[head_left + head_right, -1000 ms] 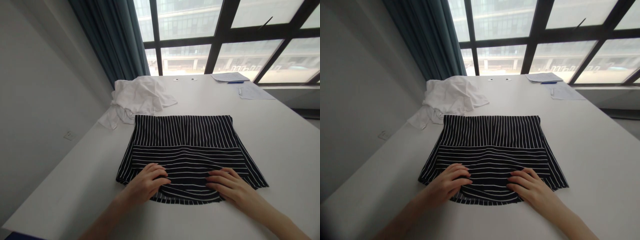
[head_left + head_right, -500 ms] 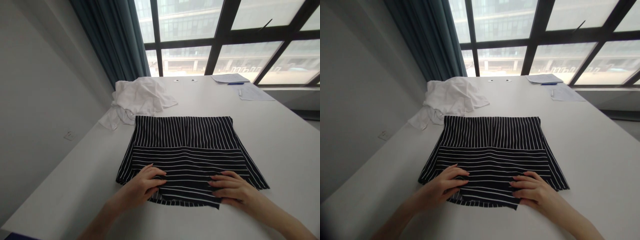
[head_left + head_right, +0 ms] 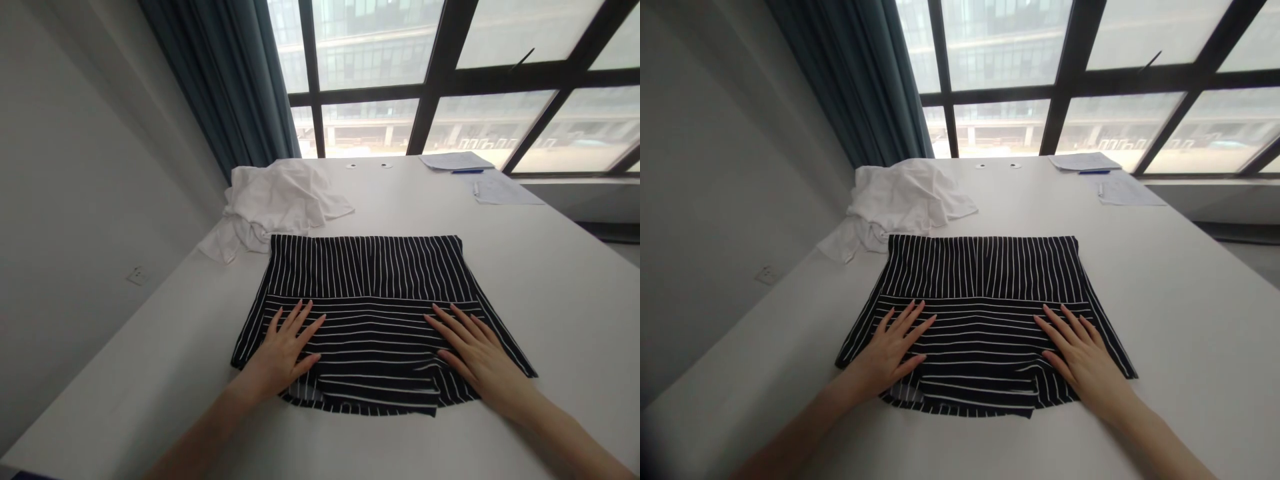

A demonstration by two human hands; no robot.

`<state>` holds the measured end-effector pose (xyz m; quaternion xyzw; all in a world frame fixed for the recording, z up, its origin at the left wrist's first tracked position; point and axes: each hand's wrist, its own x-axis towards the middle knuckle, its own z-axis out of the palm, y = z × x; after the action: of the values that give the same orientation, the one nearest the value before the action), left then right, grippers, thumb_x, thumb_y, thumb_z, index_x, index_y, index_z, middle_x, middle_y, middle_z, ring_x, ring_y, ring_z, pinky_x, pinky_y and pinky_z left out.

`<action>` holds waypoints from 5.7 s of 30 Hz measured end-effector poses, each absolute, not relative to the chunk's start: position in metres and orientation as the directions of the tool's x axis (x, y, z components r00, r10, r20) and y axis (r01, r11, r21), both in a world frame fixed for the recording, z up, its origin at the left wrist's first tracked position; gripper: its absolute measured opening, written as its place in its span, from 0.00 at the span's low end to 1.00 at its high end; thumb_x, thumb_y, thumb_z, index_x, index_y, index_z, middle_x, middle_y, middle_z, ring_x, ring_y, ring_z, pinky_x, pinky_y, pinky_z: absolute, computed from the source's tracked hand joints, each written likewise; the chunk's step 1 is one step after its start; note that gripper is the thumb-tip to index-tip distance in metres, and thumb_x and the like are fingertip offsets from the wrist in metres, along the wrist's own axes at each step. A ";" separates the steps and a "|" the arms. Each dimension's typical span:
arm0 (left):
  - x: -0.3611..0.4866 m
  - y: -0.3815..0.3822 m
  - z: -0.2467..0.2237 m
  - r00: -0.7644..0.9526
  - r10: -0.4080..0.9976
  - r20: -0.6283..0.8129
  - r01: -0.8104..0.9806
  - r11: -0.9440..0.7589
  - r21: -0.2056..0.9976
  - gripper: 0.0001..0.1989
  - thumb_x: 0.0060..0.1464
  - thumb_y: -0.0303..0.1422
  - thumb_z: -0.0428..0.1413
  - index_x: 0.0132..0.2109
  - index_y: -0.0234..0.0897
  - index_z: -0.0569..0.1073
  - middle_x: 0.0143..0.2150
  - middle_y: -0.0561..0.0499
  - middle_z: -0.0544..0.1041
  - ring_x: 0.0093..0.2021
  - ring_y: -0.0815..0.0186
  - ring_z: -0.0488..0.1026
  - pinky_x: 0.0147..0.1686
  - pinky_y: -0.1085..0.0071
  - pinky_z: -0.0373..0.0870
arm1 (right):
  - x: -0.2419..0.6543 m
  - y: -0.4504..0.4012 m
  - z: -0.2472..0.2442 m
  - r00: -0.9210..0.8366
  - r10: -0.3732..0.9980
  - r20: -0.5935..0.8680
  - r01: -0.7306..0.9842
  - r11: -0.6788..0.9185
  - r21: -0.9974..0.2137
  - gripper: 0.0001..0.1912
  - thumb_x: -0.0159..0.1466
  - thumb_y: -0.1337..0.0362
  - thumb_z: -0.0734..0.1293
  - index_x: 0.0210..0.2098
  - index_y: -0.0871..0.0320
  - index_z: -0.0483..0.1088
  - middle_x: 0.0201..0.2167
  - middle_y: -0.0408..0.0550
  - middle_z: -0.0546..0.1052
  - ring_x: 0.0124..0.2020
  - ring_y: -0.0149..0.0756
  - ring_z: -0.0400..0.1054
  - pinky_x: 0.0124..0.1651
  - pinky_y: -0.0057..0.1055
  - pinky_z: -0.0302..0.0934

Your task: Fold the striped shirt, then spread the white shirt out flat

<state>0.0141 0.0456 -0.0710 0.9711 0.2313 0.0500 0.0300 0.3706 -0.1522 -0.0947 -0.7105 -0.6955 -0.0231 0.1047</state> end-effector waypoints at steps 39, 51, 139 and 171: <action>0.090 0.230 -0.083 0.655 0.736 0.171 0.742 -0.669 0.038 0.28 0.66 0.46 0.38 0.68 0.42 0.57 0.70 0.43 0.55 0.70 0.55 0.49 0.65 0.50 0.42 | 0.426 0.022 -0.084 0.334 0.913 0.236 0.942 -0.317 -0.109 0.26 0.69 0.54 0.50 0.60 0.58 0.64 0.63 0.52 0.65 0.66 0.48 0.51 0.65 0.52 0.43; 0.084 0.241 -0.091 0.640 0.746 0.186 0.758 -0.653 0.009 0.28 0.66 0.45 0.38 0.68 0.40 0.56 0.71 0.46 0.54 0.70 0.58 0.48 0.66 0.50 0.40 | 0.451 0.029 -0.096 0.515 0.857 0.012 0.852 -0.511 -0.119 0.37 0.67 0.40 0.44 0.68 0.49 0.51 0.70 0.46 0.51 0.69 0.56 0.43 0.64 0.61 0.41; -0.060 0.075 -0.060 0.881 0.256 0.398 0.289 -0.957 -0.026 0.17 0.65 0.26 0.46 0.56 0.39 0.72 0.53 0.48 0.77 0.56 0.63 0.73 0.54 0.66 0.73 | 0.441 -0.217 -0.101 0.042 0.960 0.278 0.972 0.026 -0.234 0.12 0.62 0.55 0.63 0.41 0.46 0.76 0.51 0.45 0.77 0.51 0.49 0.72 0.49 0.49 0.70; 0.037 0.011 -0.043 0.992 0.110 -0.058 0.123 -0.934 0.336 0.32 0.59 0.37 0.57 0.67 0.59 0.56 0.73 0.50 0.43 0.71 0.48 0.44 0.65 0.43 0.45 | 0.436 -0.181 -0.075 0.749 0.648 -0.136 0.515 -0.699 -0.496 0.27 0.47 0.39 0.63 0.36 0.52 0.68 0.35 0.55 0.80 0.35 0.56 0.75 0.34 0.44 0.65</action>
<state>0.0372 0.0113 -0.0431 0.9831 0.0592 -0.0194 0.1721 0.4358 -0.1809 -0.0745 -0.9092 -0.3199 0.1519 0.2191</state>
